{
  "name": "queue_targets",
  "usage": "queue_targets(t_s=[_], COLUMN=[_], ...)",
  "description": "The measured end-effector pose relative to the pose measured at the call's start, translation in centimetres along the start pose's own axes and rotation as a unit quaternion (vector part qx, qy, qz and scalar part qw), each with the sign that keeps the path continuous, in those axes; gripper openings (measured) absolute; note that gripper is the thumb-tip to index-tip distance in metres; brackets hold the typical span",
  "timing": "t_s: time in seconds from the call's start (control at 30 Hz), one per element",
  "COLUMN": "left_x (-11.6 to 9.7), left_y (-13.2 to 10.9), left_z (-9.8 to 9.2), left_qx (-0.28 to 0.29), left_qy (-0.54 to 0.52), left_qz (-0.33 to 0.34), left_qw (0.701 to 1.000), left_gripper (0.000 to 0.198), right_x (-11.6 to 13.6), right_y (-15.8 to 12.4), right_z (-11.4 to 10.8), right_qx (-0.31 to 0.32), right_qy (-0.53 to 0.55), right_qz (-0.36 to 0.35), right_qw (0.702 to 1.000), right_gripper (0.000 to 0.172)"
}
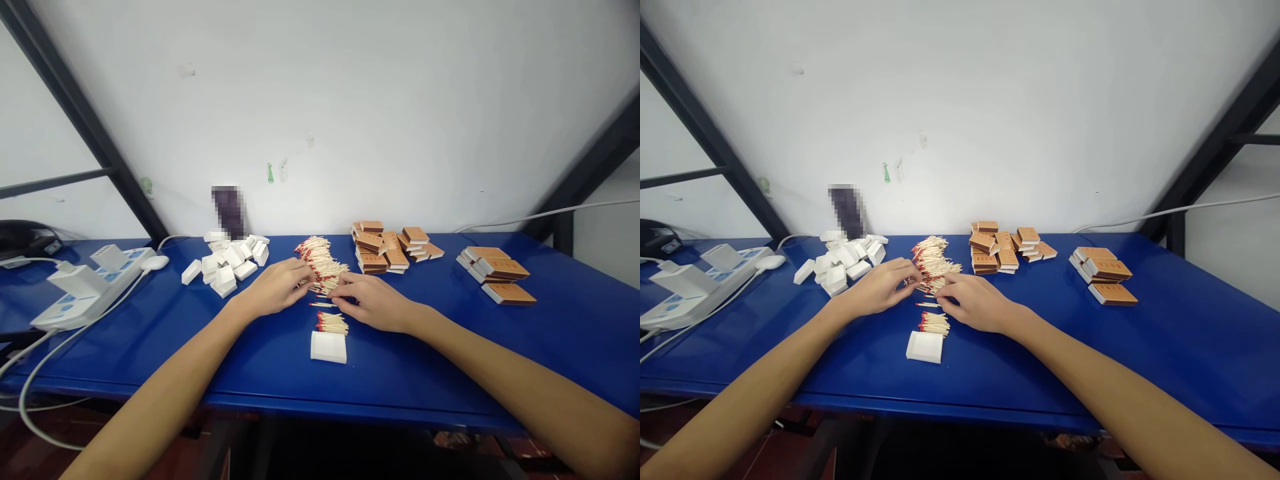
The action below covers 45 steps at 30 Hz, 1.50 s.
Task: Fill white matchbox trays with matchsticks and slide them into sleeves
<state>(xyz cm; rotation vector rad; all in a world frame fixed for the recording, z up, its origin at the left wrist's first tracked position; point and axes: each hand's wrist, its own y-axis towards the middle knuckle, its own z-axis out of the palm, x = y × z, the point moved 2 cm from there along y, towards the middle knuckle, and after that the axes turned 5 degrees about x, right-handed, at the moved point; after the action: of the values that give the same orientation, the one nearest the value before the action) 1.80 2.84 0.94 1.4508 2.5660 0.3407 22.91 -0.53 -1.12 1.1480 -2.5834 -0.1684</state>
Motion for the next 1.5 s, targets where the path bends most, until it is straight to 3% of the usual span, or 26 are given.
queue_targets(t_s=[0.47, 0.77, 1.03, 1.27, 1.5], left_x=[-0.3, -0.3, -0.5, -1.5, -2.5], left_y=[0.3, 0.3, 0.3, 0.4, 0.5], left_z=[0.9, 0.9, 0.9, 0.6, 0.1], left_qx=[-0.009, -0.015, -0.031, -0.092, -0.148], left_qy=[-0.036, -0.028, -0.03, -0.018, -0.006], left_qz=[0.021, 0.013, 0.026, 0.057, 0.089], left_qw=[0.999, 0.999, 0.999, 0.994, 0.985], left_gripper=[0.019, 0.016, 0.016, 0.018, 0.015], right_x=[0.1, 0.1, -0.1, -0.4, -0.6], right_y=[0.1, 1.2, 0.6, 0.1, 0.2], right_z=[0.2, 0.9, 0.2, -0.8, -0.8], right_qx=[0.005, -0.025, 0.005, -0.107, -0.124], right_qy=[0.048, 0.05, 0.065, 0.111, 0.147], right_qz=[0.008, 0.037, 0.007, 0.043, 0.066], right_qw=[0.999, 0.998, 0.998, 0.987, 0.979], right_gripper=[0.021, 0.015, 0.011, 0.014, 0.016])
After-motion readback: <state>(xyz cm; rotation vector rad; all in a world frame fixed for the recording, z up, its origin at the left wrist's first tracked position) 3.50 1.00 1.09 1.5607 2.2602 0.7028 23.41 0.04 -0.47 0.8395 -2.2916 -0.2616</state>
